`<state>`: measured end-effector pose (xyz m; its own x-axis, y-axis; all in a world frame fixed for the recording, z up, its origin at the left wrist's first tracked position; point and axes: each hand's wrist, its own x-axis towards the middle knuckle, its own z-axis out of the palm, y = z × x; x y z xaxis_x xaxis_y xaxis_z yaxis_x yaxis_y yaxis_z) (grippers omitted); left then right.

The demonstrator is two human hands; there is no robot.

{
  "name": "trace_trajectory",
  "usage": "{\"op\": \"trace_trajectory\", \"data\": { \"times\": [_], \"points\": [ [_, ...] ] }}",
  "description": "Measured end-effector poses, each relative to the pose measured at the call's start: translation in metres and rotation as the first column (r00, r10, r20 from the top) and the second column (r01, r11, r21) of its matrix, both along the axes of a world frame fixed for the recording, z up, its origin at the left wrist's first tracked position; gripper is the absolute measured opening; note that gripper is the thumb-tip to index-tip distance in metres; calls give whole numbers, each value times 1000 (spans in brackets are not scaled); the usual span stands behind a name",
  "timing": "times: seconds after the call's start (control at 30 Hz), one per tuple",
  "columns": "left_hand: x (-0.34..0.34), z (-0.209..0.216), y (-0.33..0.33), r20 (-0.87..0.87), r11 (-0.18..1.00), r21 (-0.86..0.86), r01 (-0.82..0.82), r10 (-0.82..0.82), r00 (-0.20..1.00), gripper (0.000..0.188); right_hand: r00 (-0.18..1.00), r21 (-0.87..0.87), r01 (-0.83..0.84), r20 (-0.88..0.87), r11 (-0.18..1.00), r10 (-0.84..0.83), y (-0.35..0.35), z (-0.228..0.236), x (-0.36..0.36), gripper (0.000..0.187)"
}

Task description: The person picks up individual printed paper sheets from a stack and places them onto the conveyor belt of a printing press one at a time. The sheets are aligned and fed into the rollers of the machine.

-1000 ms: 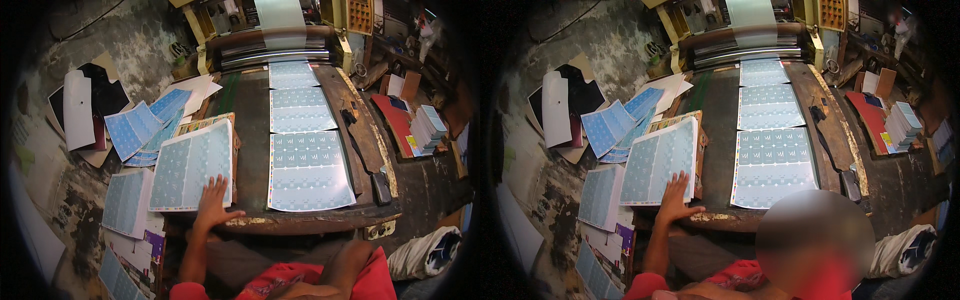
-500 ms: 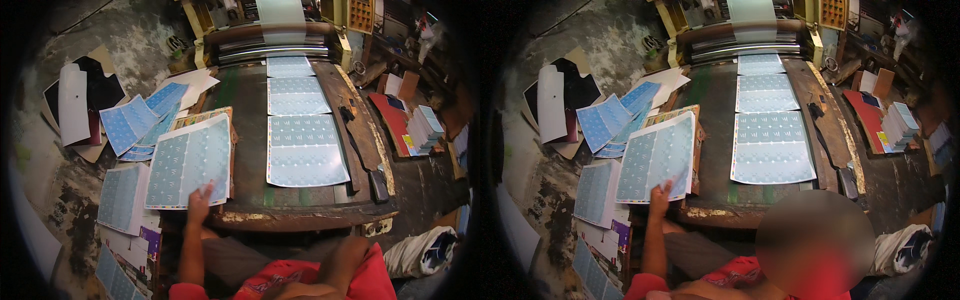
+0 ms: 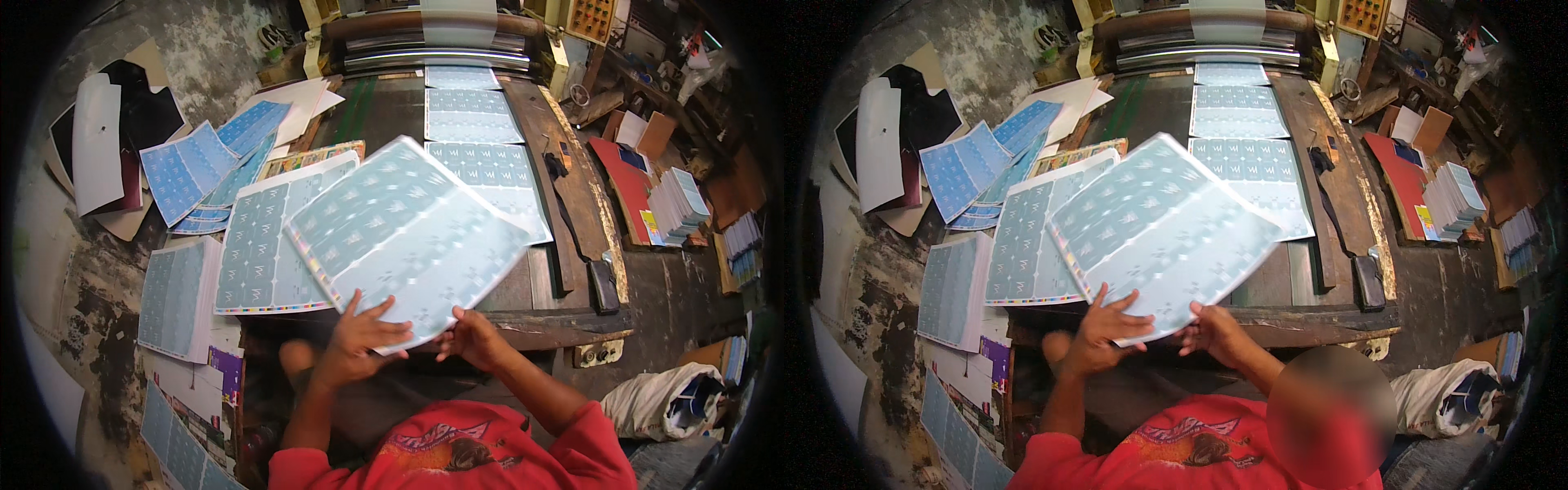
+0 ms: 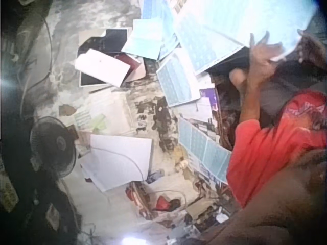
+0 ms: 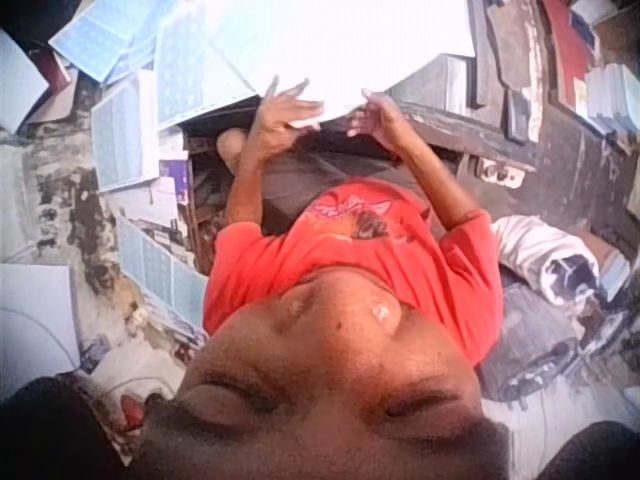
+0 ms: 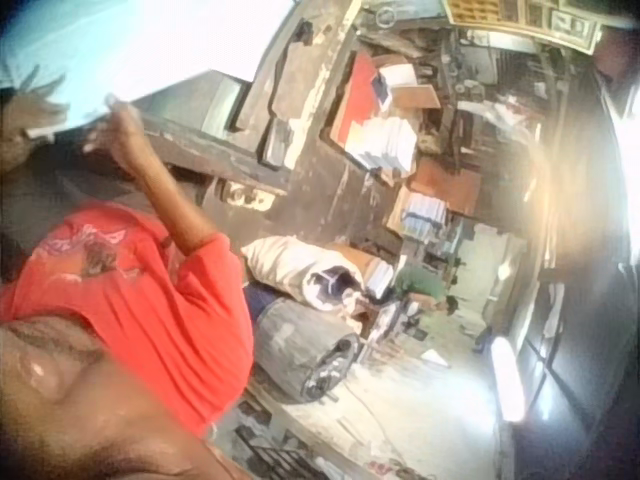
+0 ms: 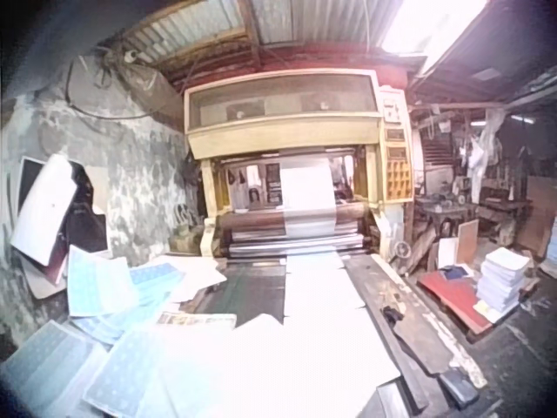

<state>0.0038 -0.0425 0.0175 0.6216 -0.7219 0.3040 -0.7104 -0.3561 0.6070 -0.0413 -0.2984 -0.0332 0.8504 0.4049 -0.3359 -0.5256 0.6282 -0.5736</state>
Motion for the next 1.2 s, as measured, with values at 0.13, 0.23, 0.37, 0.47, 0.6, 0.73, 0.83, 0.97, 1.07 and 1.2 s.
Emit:
{"op": "trace_trajectory", "data": {
  "times": [0.13,0.23,0.37,0.47,0.6,0.73,0.83,0.97,1.07,1.2],
  "points": [
    [-9,10,-4,158,990,102,-99,82,984,58,967,-92,187,-158,978,-200,-9,-48,-15,34],
    [18,8,20,276,934,74,-351,319,907,73,928,-89,232,-277,969,-248,-14,-91,-44,37],
    [34,-21,45,129,880,3,-475,471,873,59,922,-193,205,-290,959,-255,-8,-114,-86,48],
    [37,-34,52,73,854,-66,-517,520,851,45,896,-199,234,-337,952,-291,0,-113,-100,49],
    [41,-37,52,-48,821,-145,-552,551,833,31,853,-143,322,-385,936,-352,2,-102,-84,48],
    [45,-50,44,-135,699,-209,-683,672,729,27,808,-75,390,-451,918,-380,-17,-98,-53,55],
    [49,-78,47,-123,640,-234,-732,727,675,24,815,-62,412,-420,909,-398,-24,-97,-31,59],
    [41,-70,36,113,721,-191,-666,690,715,22,819,-29,460,-371,887,-437,-25,-94,-7,56],
    [46,-78,48,-56,711,-173,-682,684,727,29,851,61,453,-327,889,-411,-29,-96,-5,59],
    [64,-77,69,-681,252,-472,-845,504,531,56,801,85,556,-318,827,-506,-31,-101,-17,56]
  ]
}}
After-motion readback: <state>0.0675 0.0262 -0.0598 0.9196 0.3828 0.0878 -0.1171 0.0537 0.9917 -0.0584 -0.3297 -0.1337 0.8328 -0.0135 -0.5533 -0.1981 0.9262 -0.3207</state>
